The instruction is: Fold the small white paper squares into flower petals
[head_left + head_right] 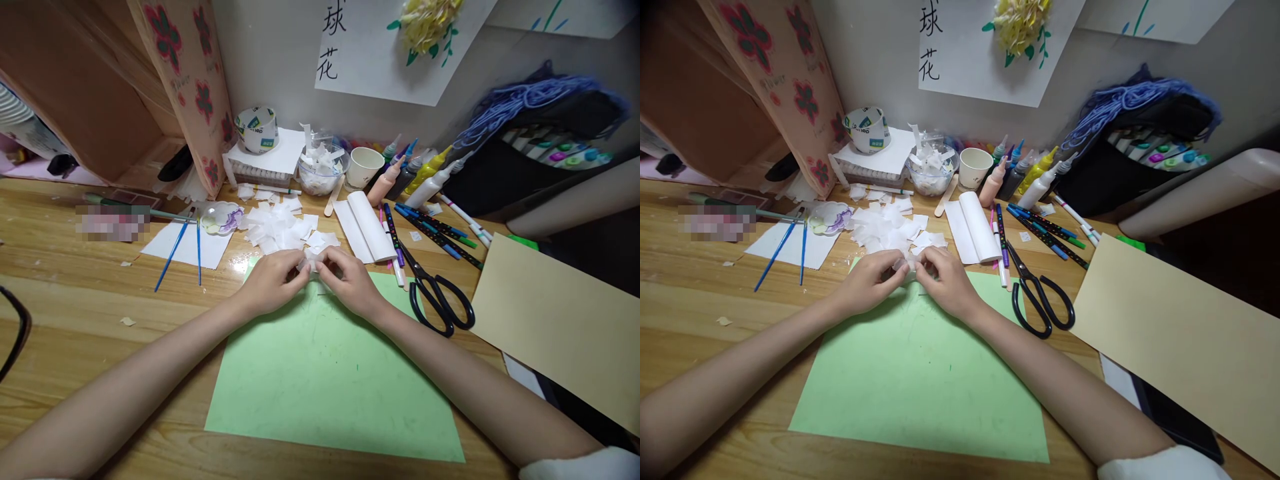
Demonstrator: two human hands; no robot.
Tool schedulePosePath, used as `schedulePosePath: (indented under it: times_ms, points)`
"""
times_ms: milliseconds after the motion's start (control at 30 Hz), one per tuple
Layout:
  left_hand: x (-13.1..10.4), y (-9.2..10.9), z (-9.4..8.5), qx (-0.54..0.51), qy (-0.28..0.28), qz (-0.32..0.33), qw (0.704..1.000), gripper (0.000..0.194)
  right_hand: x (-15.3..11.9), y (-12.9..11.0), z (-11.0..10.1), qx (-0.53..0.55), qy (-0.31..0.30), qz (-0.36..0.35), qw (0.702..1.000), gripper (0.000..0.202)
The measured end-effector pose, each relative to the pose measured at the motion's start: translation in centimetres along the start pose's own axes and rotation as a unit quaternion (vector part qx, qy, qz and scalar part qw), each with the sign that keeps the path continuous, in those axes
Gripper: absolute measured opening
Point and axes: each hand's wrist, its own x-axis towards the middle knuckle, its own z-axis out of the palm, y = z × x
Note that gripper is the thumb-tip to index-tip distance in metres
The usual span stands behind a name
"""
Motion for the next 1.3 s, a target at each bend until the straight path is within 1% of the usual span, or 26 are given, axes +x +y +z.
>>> schedulePosePath:
  times_ms: [167,300,467,633,767,900,1000,1167,1300]
  points:
    - [0.09,-0.06,-0.11,-0.024,-0.010,-0.003,1.000,0.025,0.02,0.02,-0.20,0.029,0.001,-0.003,1.000,0.015]
    - [0.21,-0.24,-0.32,-0.082,-0.027,-0.021,0.996,0.023,0.09,-0.01,-0.28,0.052,0.004,0.002,0.999,0.014]
    - [0.24,-0.20,-0.63,-0.164,-0.055,-0.037,0.984,0.025,0.17,0.09,-0.33,0.072,0.001,0.006,0.997,0.015]
    - [0.29,-0.21,-0.78,-0.196,-0.056,-0.056,0.977,0.025,0.10,0.14,-0.34,0.072,0.005,-0.005,0.997,0.017]
    - [0.38,-0.33,-0.92,-0.223,-0.047,-0.070,0.971,0.028,0.03,0.25,-0.37,0.081,0.011,0.000,0.997,0.020]
    - [0.39,-0.43,-0.89,-0.250,-0.018,-0.082,0.965,0.027,-0.04,0.41,-0.42,0.098,0.025,0.010,0.995,0.020]
    - [0.38,-0.57,-0.67,-0.246,0.013,-0.088,0.965,0.024,-0.07,0.46,-0.41,0.102,0.037,0.016,0.994,0.021]
    - [0.45,-0.89,-0.38,-0.186,0.118,-0.144,0.965,0.021,-0.03,0.42,-0.35,0.110,0.049,0.025,0.992,0.023]
    - [0.48,-0.89,-0.41,-0.133,0.169,-0.167,0.962,0.025,-0.07,0.45,-0.32,0.115,0.053,0.028,0.992,0.024]
